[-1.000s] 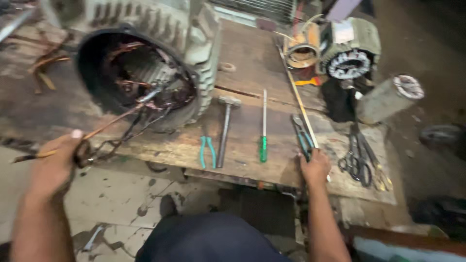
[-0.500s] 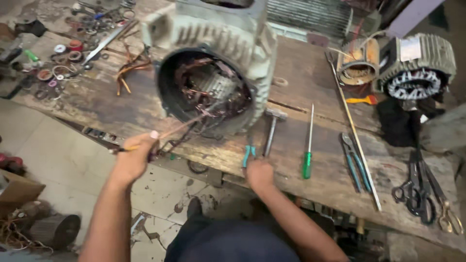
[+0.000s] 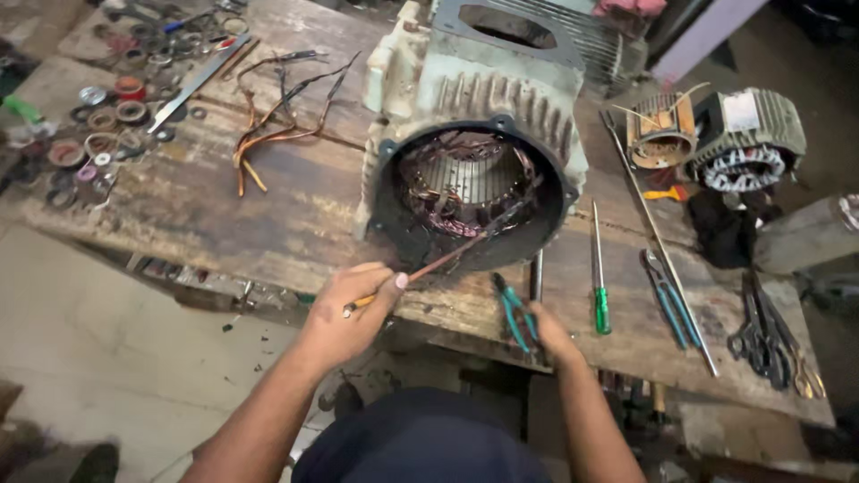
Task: The person removes burnt copper windings from an electric motor stator on a workbench. They pull burnt wire coils out by hand, cut and grip wires with pliers, and use a long metal rod to pry and loosen the windings from the stator slots, placing the extracted wires on the bench.
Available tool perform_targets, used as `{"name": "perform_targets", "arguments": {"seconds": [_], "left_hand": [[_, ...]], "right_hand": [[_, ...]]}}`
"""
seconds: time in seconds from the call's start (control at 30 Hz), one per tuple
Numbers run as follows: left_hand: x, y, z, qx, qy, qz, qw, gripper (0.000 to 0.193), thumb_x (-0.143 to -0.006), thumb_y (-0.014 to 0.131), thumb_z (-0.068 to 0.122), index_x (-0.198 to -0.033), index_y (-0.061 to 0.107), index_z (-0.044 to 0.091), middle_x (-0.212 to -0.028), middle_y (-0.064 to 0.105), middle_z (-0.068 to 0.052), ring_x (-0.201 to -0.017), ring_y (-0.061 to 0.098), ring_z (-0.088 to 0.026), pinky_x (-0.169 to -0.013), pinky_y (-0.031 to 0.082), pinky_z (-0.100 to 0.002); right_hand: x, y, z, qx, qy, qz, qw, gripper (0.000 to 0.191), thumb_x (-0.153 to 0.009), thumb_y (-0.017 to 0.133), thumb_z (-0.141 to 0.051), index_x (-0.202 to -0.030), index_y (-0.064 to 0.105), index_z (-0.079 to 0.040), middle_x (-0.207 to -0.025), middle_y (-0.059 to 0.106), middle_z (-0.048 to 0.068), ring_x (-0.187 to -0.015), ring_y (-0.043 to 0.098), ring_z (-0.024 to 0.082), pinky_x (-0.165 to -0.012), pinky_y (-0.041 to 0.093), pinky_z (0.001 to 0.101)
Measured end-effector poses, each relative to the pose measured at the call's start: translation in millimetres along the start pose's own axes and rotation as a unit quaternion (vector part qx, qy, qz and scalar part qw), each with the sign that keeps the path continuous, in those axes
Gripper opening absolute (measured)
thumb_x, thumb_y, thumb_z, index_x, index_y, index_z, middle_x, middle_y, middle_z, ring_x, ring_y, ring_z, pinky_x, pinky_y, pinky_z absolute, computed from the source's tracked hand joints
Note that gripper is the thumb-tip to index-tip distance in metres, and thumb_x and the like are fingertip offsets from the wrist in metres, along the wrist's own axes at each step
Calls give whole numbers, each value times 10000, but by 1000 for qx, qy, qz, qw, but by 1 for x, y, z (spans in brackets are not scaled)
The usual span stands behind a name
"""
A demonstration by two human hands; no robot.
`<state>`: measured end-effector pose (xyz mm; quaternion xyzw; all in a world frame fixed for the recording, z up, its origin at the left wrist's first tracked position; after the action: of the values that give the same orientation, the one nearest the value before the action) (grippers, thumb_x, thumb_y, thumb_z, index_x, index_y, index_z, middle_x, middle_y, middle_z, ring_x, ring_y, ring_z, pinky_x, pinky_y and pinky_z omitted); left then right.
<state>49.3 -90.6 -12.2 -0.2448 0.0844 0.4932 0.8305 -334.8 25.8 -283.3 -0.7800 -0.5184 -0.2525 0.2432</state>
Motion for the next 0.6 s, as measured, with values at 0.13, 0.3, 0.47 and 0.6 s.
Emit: {"name": "perform_targets", "arguments": {"seconds": [0.13,0.3,0.47,0.6], "left_hand": [[-25,-15,-1,17,36,-40,998,255,-995,622,115,-786,574,-23,-676,510,-153,-589,522,-319,-561,405,-417],[-38,-19,26,-15,124,-92,988,240,-955,662,107,-747,573,28,-654,495,-131,-576,534,-317,-520,391,-440],[-31,43,68,-53,216,-142,965,198,-913,730,228,-798,627,105,-733,571,-92,-624,589,-304,-532,469,-447],[-31,83,87,-17,246,-138,959,251,-998,619,289,-949,672,49,-930,642,-132,-768,644,-299,-649,529,-426]], "right_hand": [[54,-3,18,-122,-80,5,989,371,-1015,596,-391,-1029,615,-21,-774,684,120,-555,642,204,-398,348,295],[136,14,-26,-113,-221,58,967,374,-903,665,-279,-1122,680,24,-853,780,131,-530,586,149,-449,424,271],[156,27,-84,-85,-224,85,967,374,-913,681,-190,-1230,670,9,-984,735,90,-799,686,145,-723,551,292],[157,40,-112,-177,-112,177,962,392,-979,692,-191,-1326,613,-27,-992,633,127,-803,627,238,-687,486,422]]}}
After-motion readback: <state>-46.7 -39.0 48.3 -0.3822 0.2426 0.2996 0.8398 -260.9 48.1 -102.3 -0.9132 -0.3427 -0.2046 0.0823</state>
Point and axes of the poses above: each hand's wrist, its own x-axis away from the middle knuckle, its own y-axis out of the palm, z = x × y, the point moved 4 cm from there along -x, towards the middle knuckle
